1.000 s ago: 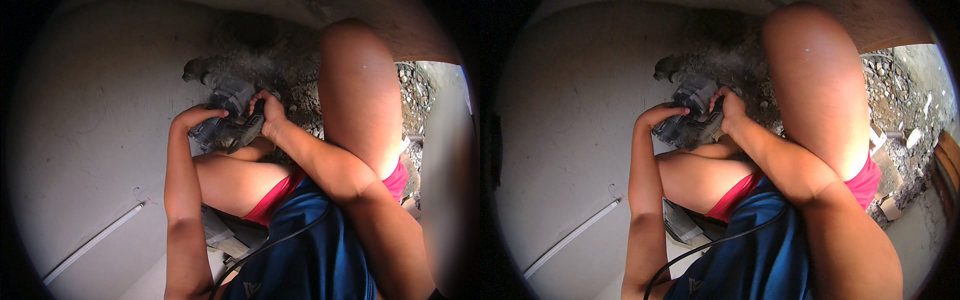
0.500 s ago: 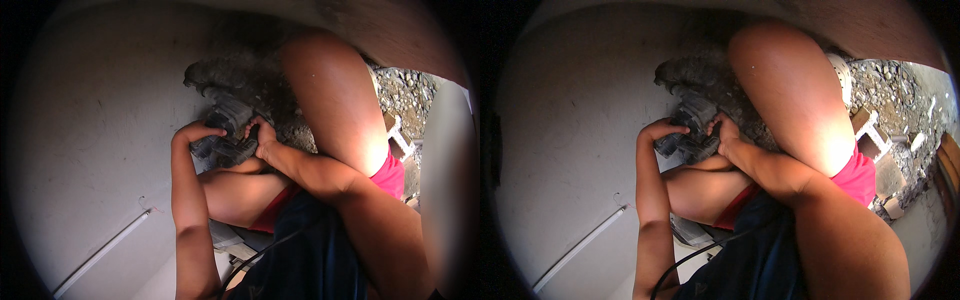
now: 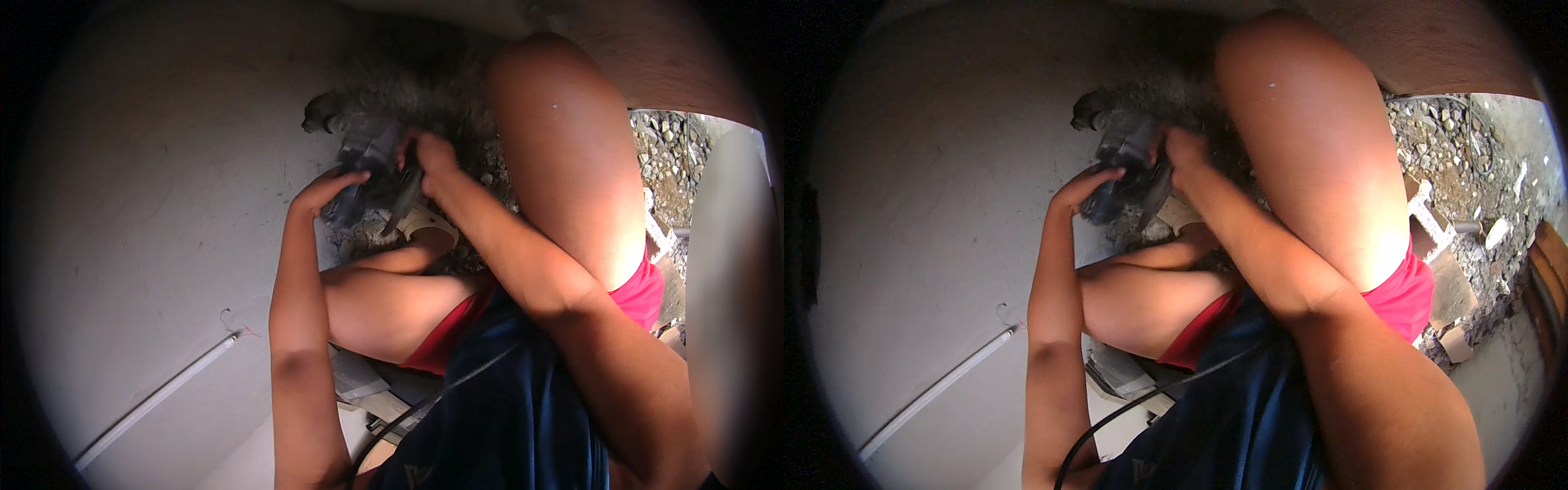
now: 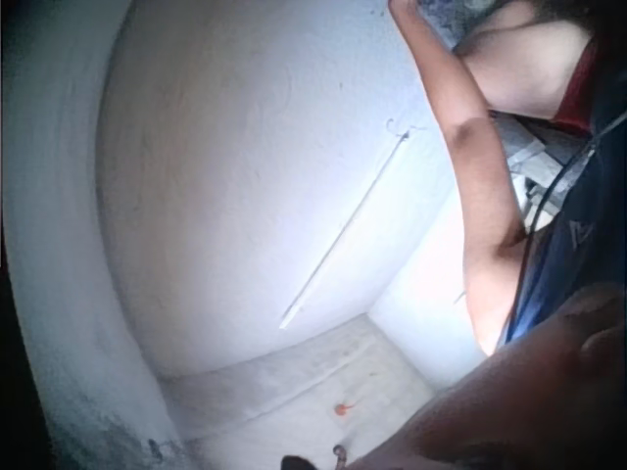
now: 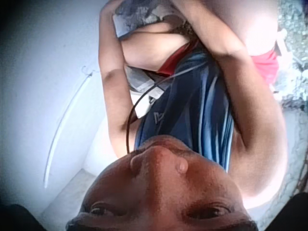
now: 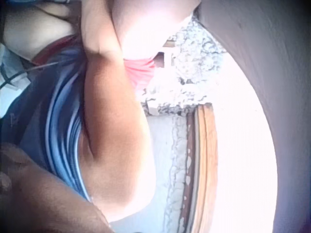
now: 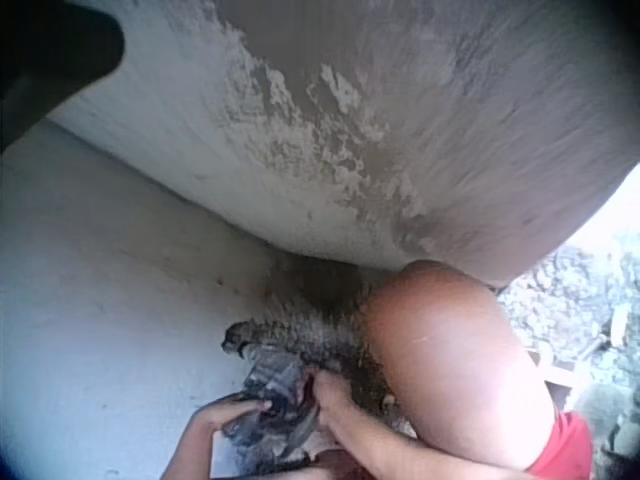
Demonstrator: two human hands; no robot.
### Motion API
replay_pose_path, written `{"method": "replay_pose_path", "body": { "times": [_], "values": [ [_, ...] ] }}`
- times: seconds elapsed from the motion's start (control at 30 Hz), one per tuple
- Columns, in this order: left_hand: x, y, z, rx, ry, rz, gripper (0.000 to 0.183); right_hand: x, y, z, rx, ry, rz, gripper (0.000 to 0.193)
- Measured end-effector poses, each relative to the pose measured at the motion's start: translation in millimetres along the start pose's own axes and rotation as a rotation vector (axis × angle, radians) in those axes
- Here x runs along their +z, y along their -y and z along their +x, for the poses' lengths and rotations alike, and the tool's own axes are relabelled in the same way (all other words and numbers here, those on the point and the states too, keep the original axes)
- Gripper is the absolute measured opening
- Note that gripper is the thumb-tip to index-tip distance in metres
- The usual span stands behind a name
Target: The person kneels on the floor and uses a hammer drill to break apart a concrete wall section. They repeatedly apply the tool to the wall surface, creating debris and dust.
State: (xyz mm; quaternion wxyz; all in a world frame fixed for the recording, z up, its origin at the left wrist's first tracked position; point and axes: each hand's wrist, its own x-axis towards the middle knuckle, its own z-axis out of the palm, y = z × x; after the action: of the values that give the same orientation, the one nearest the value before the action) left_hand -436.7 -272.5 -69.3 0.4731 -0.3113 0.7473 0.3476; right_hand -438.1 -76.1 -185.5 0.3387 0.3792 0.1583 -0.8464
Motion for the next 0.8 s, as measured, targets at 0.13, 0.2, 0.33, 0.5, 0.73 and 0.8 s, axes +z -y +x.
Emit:
{"method": "replay_pose_path", "body": {
  "times": [0.13, 0.2, 0.33, 0.5, 0.73, 0.8],
  "values": [
    [25.1, -26.7, 6.8, 0.001, -0.046, 0.032, 0.093, -15.5, 43.8, 8.7, -0.018, 0.049, -0.069, 0.012],
    [36.9, -36.5, -8.5, -0.021, 0.011, 0.089, 0.095, -30.5, 38.9, -8.1, 0.02, 0.004, -0.007, 0.012],
    [51.3, -42.9, -18.4, 0.051, 0.019, 0.169, 0.091, -46.6, 41.4, -24.7, 0.036, 0.01, 0.03, 0.013],
    [63.4, -63.0, -34.7, 0.051, 0.003, 0.095, 0.081, -45.7, 50.7, -25.4, 0.015, -0.014, 0.039, 0.011],
    [51.5, -57.2, -10.9, 0.107, -0.025, 0.04, 0.08, -35.9, 70.0, -2.2, -0.034, 0.102, -0.096, 0.013],
    [49.6, -60.4, -5.1, 0.109, -0.031, 0.007, 0.081, -29.2, 76.9, 4.2, -0.045, 0.097, -0.151, 0.014]
  ]
}}
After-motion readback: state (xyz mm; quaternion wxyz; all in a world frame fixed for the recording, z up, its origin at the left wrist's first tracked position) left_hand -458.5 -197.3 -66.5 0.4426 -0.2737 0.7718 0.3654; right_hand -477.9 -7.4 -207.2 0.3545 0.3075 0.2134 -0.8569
